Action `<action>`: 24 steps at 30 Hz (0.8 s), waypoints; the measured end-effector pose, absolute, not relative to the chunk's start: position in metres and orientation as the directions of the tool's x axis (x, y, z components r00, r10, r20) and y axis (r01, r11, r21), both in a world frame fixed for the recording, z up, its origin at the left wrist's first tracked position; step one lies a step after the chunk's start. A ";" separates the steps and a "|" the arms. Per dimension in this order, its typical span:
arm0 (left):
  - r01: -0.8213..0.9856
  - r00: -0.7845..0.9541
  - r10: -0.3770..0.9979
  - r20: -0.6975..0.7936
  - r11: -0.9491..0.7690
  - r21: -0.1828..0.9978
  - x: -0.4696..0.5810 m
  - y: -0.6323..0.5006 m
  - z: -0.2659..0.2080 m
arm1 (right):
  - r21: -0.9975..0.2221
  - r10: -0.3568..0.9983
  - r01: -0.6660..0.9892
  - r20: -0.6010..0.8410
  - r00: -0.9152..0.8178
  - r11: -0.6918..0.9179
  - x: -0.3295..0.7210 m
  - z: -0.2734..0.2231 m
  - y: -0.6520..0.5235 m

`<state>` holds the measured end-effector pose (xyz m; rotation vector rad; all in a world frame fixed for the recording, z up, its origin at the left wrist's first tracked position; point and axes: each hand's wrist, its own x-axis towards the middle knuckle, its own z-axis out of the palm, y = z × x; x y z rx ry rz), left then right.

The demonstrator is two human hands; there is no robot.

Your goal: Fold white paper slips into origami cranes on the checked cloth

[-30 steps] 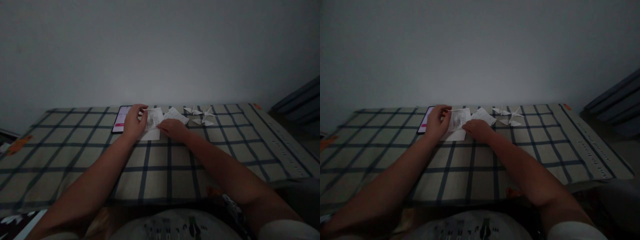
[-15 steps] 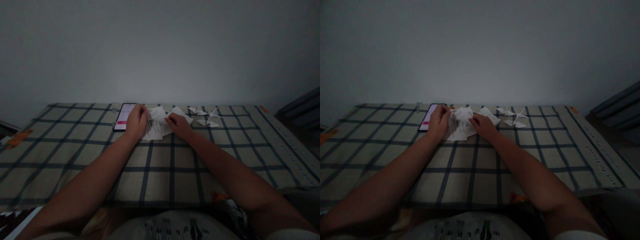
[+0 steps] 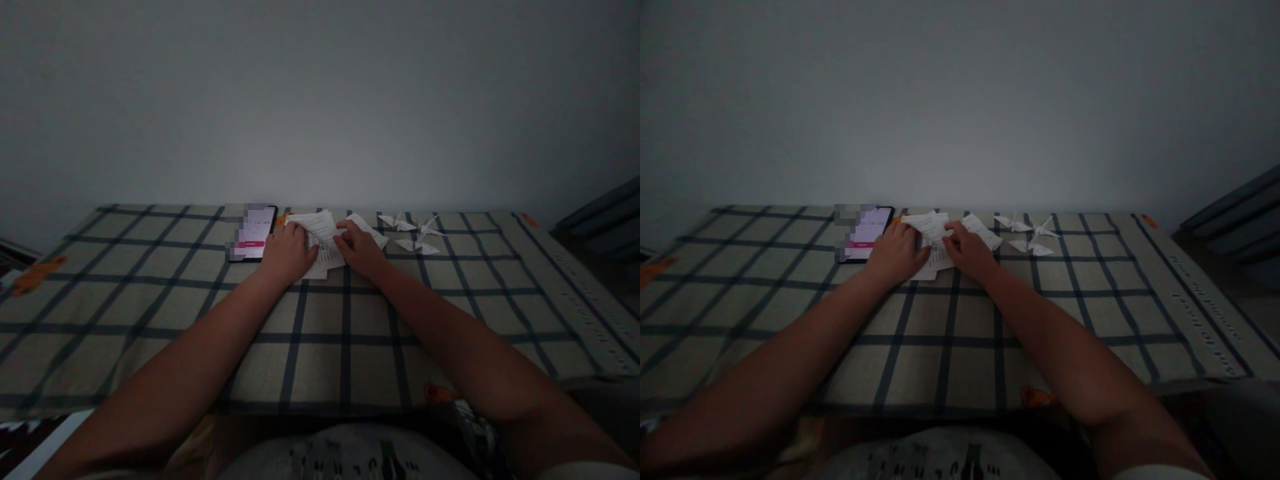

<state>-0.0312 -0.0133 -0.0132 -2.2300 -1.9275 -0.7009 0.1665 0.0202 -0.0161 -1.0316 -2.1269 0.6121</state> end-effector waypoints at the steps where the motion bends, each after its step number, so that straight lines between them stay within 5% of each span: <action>1: 0.958 0.075 0.906 0.417 -0.181 0.221 -0.031 -0.013 -0.016 | -0.641 0.798 0.492 0.367 -0.478 0.589 0.165 -0.015 0.017; 7: 0.930 0.122 0.883 0.454 -0.262 0.259 -0.037 -0.008 -0.030 | -0.488 0.764 0.587 0.419 -0.491 0.646 0.159 -0.012 0.012; 15: 0.995 0.094 0.966 0.239 -0.097 0.001 -0.030 -0.016 -0.015 | -0.741 0.865 0.447 0.432 -0.253 0.501 0.164 -0.019 0.028; 24: 0.992 0.122 0.960 0.252 -0.116 -0.039 -0.029 -0.013 -0.013 | -0.739 0.857 0.434 0.459 -0.234 0.515 0.163 -0.021 0.027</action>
